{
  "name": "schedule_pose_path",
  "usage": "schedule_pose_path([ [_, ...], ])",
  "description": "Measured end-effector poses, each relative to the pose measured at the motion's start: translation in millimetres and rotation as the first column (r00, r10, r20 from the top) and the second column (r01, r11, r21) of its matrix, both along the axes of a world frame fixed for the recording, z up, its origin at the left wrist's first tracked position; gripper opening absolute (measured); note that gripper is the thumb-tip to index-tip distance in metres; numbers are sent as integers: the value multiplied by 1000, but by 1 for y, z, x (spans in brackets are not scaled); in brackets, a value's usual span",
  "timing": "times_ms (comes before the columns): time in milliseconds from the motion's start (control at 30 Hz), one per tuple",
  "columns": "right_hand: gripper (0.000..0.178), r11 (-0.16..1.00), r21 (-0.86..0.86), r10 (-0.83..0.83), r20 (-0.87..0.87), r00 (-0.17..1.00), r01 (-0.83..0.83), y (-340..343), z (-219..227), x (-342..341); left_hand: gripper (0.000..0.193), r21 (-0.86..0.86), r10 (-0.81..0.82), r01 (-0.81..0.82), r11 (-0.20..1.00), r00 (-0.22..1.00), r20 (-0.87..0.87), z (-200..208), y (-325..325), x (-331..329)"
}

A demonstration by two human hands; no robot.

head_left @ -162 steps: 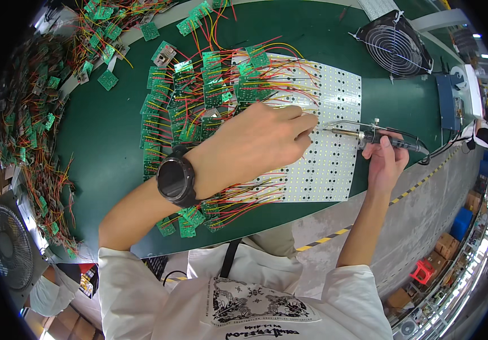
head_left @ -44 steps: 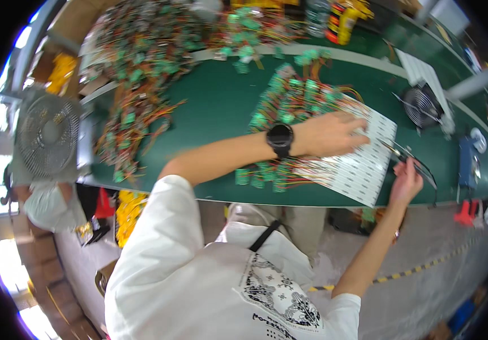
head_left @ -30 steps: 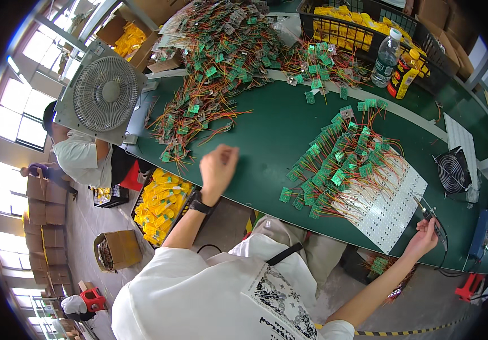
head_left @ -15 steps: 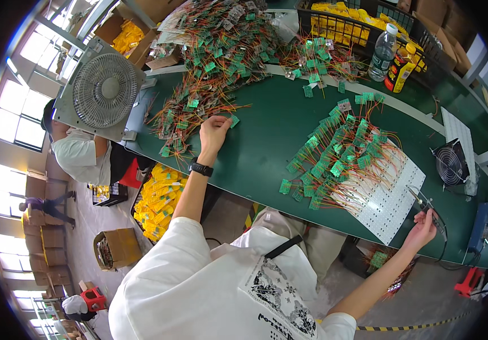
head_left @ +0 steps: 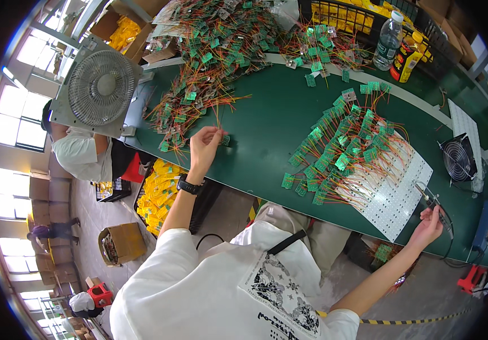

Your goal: The person solders individual wires and green circuit board components to a large array of LED strips. This is done using a soldering iron.

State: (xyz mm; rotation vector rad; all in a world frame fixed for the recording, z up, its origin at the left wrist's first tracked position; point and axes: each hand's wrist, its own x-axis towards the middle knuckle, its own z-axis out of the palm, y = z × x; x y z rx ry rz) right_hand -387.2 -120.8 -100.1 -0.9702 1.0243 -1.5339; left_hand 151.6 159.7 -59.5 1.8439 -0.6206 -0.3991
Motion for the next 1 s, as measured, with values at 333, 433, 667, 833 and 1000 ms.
schedule_pose_path([
  [333,20,998,15,-58,-55,997,58,5,15,6,17,-4,-395,397,918,913,-97,37,-70,-75],
  [433,19,999,14,-43,-41,998,43,2,9,12,18,-85,-520,518,851,854,5,49,-114,-115],
  [667,16,997,34,-64,-43,997,65,4,9,6,10,-13,-910,910,414,413,-14,65,-201,-201],
  [833,18,996,46,-70,-63,996,73,4,10,11,13,12,-907,956,293,274,319,29,-242,-242],
  [1000,19,993,64,-93,-95,991,99,4,12,12,10,186,-837,956,225,92,539,8,-253,-256],
])
